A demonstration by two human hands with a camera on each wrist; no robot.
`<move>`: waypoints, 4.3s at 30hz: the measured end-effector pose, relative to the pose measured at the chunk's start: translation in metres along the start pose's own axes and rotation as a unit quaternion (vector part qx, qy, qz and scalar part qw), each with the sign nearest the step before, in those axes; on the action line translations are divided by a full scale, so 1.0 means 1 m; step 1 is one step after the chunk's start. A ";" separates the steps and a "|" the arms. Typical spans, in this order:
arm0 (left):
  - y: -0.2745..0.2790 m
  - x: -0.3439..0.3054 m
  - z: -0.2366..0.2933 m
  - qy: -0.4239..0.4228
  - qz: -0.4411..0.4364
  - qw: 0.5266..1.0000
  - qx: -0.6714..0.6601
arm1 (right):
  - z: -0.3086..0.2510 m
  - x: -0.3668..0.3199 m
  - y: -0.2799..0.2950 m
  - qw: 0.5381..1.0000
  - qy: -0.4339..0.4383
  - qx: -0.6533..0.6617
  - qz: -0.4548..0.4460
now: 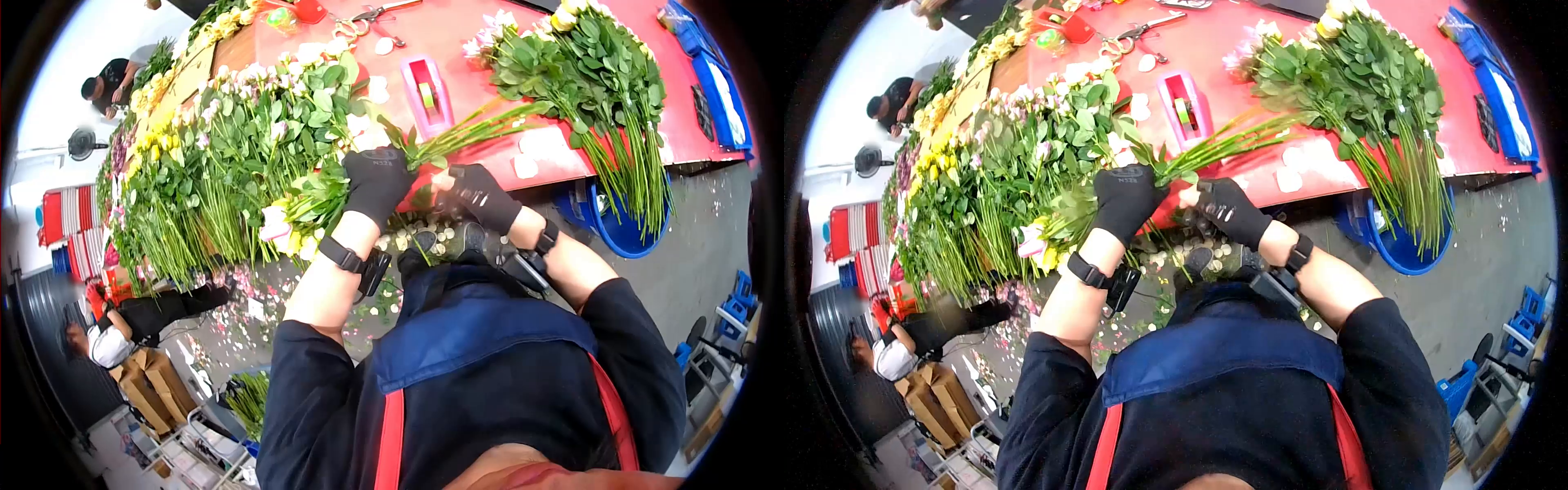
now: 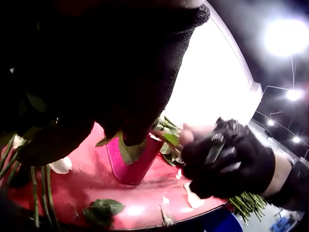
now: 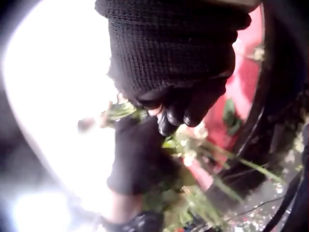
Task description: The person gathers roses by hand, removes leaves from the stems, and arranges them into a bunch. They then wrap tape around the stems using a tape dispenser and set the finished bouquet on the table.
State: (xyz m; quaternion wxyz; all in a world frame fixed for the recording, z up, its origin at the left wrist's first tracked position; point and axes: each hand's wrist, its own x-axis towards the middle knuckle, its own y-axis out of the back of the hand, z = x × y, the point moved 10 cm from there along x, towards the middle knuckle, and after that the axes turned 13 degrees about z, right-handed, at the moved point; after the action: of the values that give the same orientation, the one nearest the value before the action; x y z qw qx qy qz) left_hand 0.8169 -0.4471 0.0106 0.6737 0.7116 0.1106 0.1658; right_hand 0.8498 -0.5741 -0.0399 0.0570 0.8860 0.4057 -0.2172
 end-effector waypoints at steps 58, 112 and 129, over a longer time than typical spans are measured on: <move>0.054 0.026 0.145 -0.298 0.103 0.948 0.052 | -0.134 -0.151 0.146 0.657 0.513 -0.469 0.293; -0.078 -0.148 -0.355 0.177 -0.006 0.980 -0.093 | -0.021 0.022 -0.217 0.913 0.271 -0.125 0.278; -0.037 -0.183 -0.408 0.443 0.137 0.649 -0.603 | -0.019 0.084 -0.414 0.961 0.245 -0.096 0.089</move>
State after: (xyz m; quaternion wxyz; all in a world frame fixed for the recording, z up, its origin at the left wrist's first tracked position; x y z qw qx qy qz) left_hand 0.4936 -0.1382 -0.0269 0.7947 -0.0026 0.1726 0.5819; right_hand 0.5970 -0.2353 -0.0277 0.0601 0.9350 0.3455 0.0526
